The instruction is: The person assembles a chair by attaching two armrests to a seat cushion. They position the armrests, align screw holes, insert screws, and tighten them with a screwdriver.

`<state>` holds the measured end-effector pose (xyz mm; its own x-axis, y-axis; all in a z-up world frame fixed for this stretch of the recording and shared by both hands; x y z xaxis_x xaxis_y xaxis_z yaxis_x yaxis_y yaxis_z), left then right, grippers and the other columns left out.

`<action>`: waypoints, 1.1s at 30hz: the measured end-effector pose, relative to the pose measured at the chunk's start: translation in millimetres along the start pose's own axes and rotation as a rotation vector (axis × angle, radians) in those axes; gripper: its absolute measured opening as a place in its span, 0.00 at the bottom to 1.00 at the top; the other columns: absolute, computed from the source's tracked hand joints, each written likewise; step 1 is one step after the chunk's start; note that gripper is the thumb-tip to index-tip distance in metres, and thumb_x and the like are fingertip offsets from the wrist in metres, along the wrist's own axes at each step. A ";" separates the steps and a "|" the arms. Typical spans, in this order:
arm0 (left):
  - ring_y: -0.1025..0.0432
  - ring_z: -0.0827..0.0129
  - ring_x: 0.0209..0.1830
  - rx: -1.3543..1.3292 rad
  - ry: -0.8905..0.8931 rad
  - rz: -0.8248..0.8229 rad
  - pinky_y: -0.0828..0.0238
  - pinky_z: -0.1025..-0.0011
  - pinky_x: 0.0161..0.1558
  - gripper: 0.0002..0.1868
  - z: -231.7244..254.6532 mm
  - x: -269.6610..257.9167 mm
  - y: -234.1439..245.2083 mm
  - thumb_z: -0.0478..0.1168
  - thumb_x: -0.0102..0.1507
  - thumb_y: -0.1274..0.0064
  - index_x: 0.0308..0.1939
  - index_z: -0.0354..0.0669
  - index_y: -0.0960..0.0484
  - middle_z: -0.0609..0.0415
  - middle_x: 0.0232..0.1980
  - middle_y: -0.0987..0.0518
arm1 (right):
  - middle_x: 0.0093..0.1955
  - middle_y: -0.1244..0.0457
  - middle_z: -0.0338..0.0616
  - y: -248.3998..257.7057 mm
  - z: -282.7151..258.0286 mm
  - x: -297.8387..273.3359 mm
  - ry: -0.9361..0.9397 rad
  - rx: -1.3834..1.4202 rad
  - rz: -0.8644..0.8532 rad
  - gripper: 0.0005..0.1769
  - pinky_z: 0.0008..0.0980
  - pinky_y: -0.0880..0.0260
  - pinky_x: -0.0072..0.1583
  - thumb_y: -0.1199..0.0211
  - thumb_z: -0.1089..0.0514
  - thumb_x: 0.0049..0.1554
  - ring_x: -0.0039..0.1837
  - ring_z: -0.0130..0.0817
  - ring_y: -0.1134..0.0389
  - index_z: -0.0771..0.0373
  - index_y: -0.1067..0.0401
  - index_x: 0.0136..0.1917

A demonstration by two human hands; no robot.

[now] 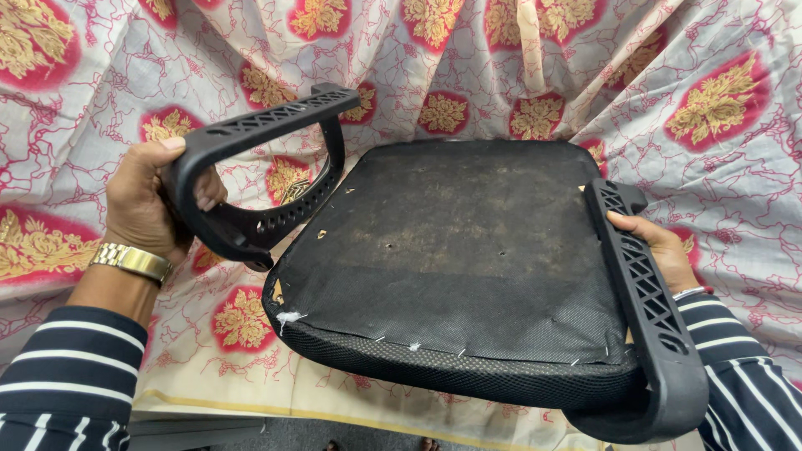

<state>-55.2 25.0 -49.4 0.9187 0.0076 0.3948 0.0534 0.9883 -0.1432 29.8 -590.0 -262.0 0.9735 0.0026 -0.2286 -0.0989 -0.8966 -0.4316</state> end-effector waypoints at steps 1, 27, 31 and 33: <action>0.40 0.68 0.23 0.029 0.045 0.052 0.41 0.69 0.33 0.24 -3.2 -4.4 5.4 0.55 0.71 0.57 0.29 0.41 0.27 0.53 0.22 0.34 | 0.35 0.30 0.38 -1.6 -0.5 0.1 -0.003 0.001 -0.002 0.09 0.19 0.31 0.32 0.37 0.54 0.62 0.31 0.23 0.29 0.61 0.22 0.46; 0.42 0.75 0.15 1.033 0.597 -0.506 0.46 0.68 0.21 0.29 -80.9 -30.8 -48.8 0.57 0.55 0.35 0.12 0.37 0.25 0.59 0.14 0.33 | 0.32 0.30 0.38 -11.1 1.7 -7.0 -0.042 0.048 -0.050 0.11 0.19 0.32 0.30 0.36 0.53 0.62 0.29 0.23 0.30 0.62 0.22 0.45; 0.37 0.73 0.14 1.079 0.685 -0.573 0.41 0.68 0.21 0.29 -95.2 -42.4 -54.8 0.57 0.55 0.35 0.14 0.38 0.27 0.57 0.14 0.31 | 0.37 0.30 0.38 -5.6 -2.6 -4.2 0.118 -0.059 -0.068 0.08 0.19 0.29 0.35 0.37 0.57 0.60 0.33 0.23 0.29 0.62 0.23 0.50; 0.33 0.71 0.17 1.094 0.710 -0.599 0.37 0.67 0.24 0.27 -99.8 -41.7 -56.4 0.58 0.55 0.36 0.20 0.37 0.23 0.54 0.18 0.28 | 0.44 0.29 0.37 -7.3 -14.9 -7.4 0.372 -0.279 -0.103 0.17 0.18 0.26 0.40 0.38 0.64 0.55 0.39 0.20 0.28 0.61 0.24 0.59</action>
<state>-57.4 -46.3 -148.3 0.8808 -0.1985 -0.4300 0.4722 0.4366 0.7658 26.4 -590.1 -244.1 0.9881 -0.0157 0.1533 0.0113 -0.9848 -0.1735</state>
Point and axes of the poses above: each hand's wrist, its own x-axis towards the middle knuckle, its own y-axis out of the back of the hand, z = x × y, the point moved 7 cm from there along x, towards the middle knuckle
